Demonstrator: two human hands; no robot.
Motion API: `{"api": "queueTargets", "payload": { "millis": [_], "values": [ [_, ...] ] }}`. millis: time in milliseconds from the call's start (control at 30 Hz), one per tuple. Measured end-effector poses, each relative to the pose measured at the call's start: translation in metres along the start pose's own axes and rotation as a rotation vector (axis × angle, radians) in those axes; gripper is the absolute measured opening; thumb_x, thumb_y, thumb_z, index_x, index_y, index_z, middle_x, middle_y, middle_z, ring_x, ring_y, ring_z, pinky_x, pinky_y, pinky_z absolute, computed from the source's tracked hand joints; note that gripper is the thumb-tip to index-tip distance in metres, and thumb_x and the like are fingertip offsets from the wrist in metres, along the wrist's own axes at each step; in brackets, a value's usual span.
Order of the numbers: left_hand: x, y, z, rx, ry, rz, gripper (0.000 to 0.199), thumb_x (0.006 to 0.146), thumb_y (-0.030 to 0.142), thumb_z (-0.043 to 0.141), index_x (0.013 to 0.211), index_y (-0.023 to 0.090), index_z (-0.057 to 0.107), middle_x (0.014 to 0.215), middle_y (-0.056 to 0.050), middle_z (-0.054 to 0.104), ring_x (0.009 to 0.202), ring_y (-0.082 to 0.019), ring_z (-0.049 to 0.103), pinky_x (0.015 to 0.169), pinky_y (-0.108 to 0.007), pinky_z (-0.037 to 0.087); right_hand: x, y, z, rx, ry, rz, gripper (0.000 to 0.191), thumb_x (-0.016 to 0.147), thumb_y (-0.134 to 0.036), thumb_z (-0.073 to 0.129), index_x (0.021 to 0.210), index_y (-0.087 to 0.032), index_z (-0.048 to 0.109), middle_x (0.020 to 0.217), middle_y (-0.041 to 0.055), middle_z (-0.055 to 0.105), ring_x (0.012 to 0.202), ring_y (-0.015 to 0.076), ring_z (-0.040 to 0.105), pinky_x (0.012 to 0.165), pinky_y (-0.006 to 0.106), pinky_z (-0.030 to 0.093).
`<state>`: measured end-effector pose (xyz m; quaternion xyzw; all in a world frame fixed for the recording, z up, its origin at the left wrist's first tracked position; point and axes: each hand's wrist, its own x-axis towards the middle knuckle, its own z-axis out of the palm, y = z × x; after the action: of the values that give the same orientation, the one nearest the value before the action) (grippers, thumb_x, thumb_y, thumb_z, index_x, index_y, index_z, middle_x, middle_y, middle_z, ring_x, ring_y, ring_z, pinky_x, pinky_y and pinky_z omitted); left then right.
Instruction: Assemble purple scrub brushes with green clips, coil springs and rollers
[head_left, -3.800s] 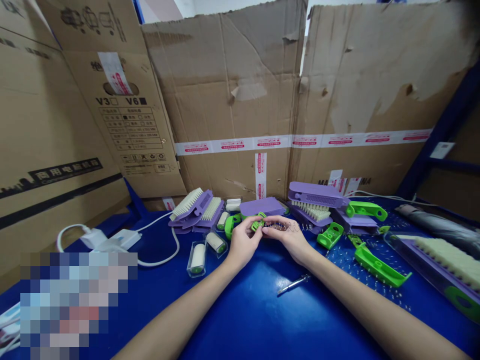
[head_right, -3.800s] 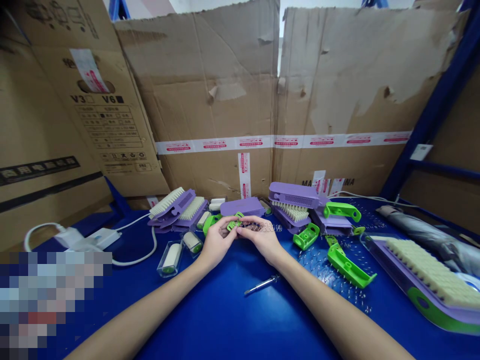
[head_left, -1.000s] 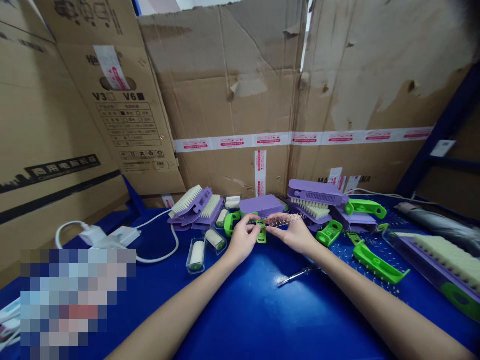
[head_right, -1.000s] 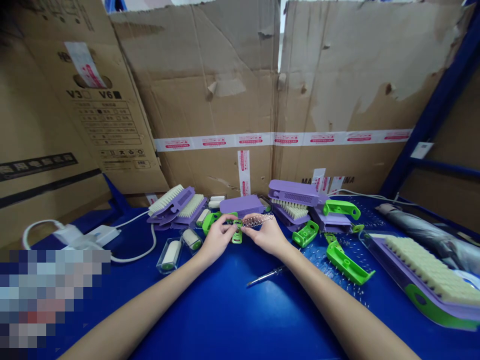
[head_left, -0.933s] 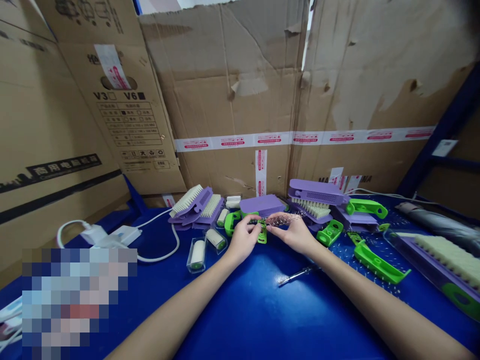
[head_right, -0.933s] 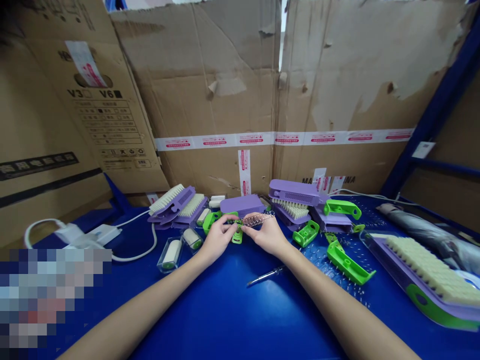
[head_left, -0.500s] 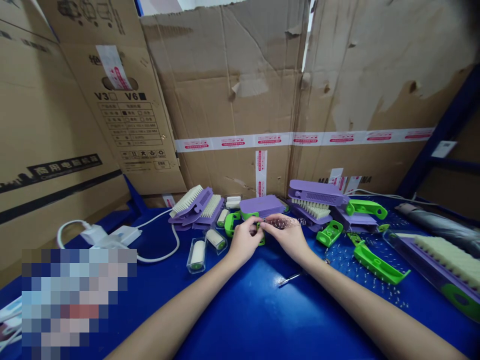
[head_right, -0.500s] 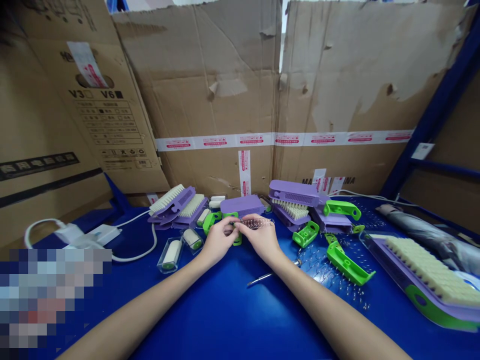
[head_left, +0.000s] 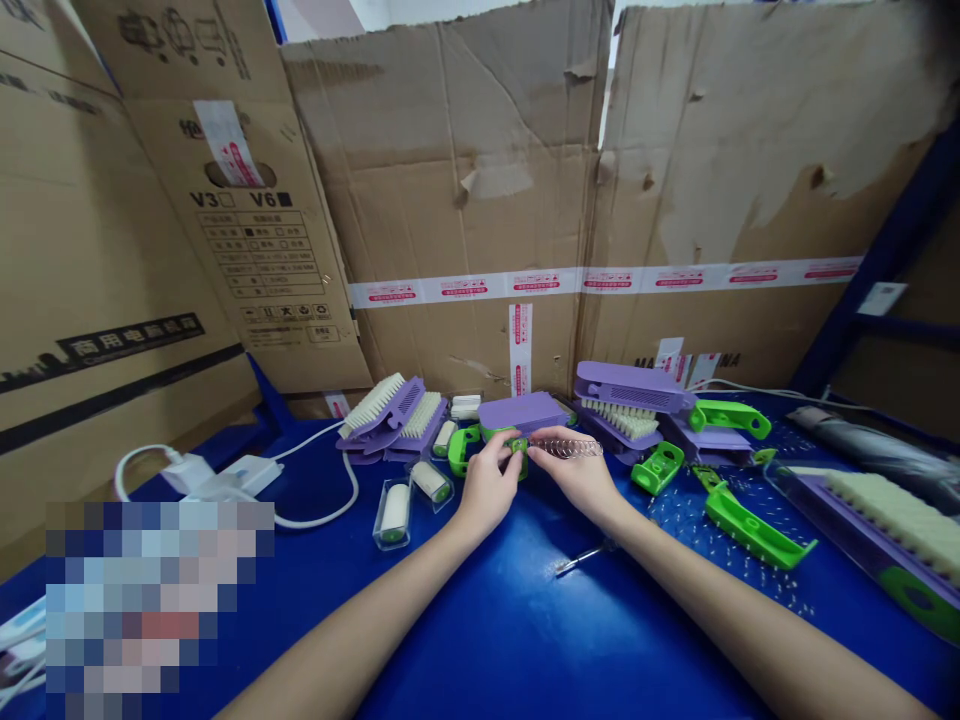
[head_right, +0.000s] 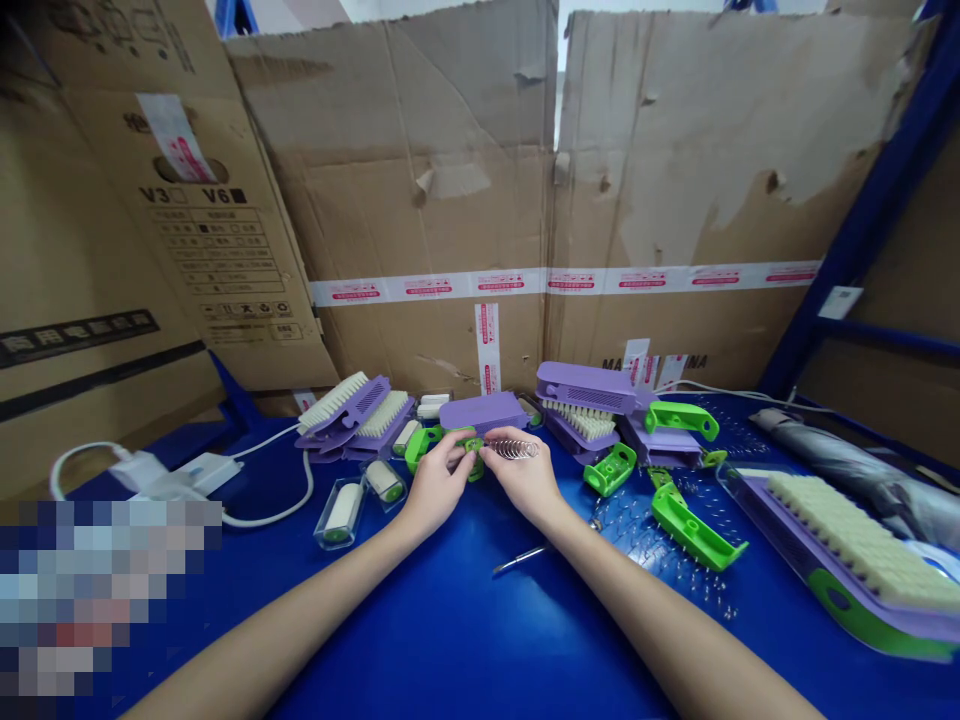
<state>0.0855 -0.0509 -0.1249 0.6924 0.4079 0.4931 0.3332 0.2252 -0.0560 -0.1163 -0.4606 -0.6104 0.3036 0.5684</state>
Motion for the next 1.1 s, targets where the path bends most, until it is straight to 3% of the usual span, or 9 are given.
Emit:
{"api": "queueTargets", "payload": {
  "millis": [167, 367, 500, 633, 900, 1100],
  "values": [
    [0.005, -0.008, 0.002, -0.211, -0.020, -0.094, 0.038, 0.075, 0.007, 0.052, 0.113, 0.016, 0.052, 0.092, -0.007, 0.067, 0.087, -0.017, 0.064, 0.082, -0.030, 0.049, 0.002, 0.009, -0.001, 0.017, -0.099, -0.018, 0.022, 0.067, -0.032, 0.066, 0.083, -0.016, 0.066, 0.077, 0.0055, 0.070, 0.068, 0.0176, 0.064, 0.064, 0.029, 0.052],
    [0.008, -0.003, -0.001, -0.336, 0.038, -0.180, 0.032, 0.068, 0.001, 0.057, 0.098, 0.011, 0.060, 0.088, -0.008, 0.070, 0.084, -0.017, 0.066, 0.085, -0.031, 0.049, -0.001, 0.009, -0.001, -0.148, -0.121, -0.105, 0.019, 0.072, -0.028, 0.062, 0.087, -0.018, 0.067, 0.081, 0.0048, 0.070, 0.070, 0.0187, 0.065, 0.067, 0.030, 0.052],
    [0.009, -0.001, -0.003, -0.255, 0.095, -0.128, 0.025, 0.064, 0.001, 0.061, 0.086, 0.013, 0.065, 0.084, -0.006, 0.071, 0.081, -0.018, 0.066, 0.082, -0.032, 0.050, -0.003, 0.003, -0.006, -0.273, -0.158, -0.213, 0.019, 0.076, -0.024, 0.058, 0.092, -0.019, 0.066, 0.087, 0.0045, 0.071, 0.076, 0.0192, 0.066, 0.072, 0.031, 0.051],
    [0.008, -0.006, -0.003, -0.125, 0.137, -0.110, 0.025, 0.065, 0.006, 0.064, 0.087, 0.014, 0.070, 0.085, -0.007, 0.071, 0.077, -0.019, 0.065, 0.079, -0.034, 0.051, -0.003, -0.001, -0.009, -0.319, -0.179, -0.259, 0.018, 0.078, -0.024, 0.056, 0.093, -0.020, 0.066, 0.087, 0.0046, 0.071, 0.077, 0.0196, 0.066, 0.072, 0.031, 0.050],
    [0.008, -0.007, 0.001, -0.358, 0.095, -0.239, 0.043, 0.065, 0.003, 0.062, 0.107, 0.010, 0.062, 0.081, -0.007, 0.072, 0.073, -0.017, 0.067, 0.070, -0.028, 0.054, -0.001, 0.007, -0.005, -0.231, -0.118, -0.167, 0.017, 0.073, -0.027, 0.061, 0.087, -0.018, 0.067, 0.082, 0.0044, 0.071, 0.070, 0.0184, 0.065, 0.066, 0.028, 0.051],
    [0.008, -0.004, 0.000, -0.434, 0.072, -0.250, 0.043, 0.061, -0.001, 0.065, 0.103, 0.008, 0.064, 0.093, -0.011, 0.071, 0.084, -0.020, 0.067, 0.083, -0.032, 0.052, 0.000, 0.009, -0.004, -0.244, -0.133, -0.134, 0.015, 0.072, -0.026, 0.063, 0.083, -0.018, 0.068, 0.078, 0.0036, 0.071, 0.067, 0.0172, 0.065, 0.063, 0.027, 0.051]
  ]
}}
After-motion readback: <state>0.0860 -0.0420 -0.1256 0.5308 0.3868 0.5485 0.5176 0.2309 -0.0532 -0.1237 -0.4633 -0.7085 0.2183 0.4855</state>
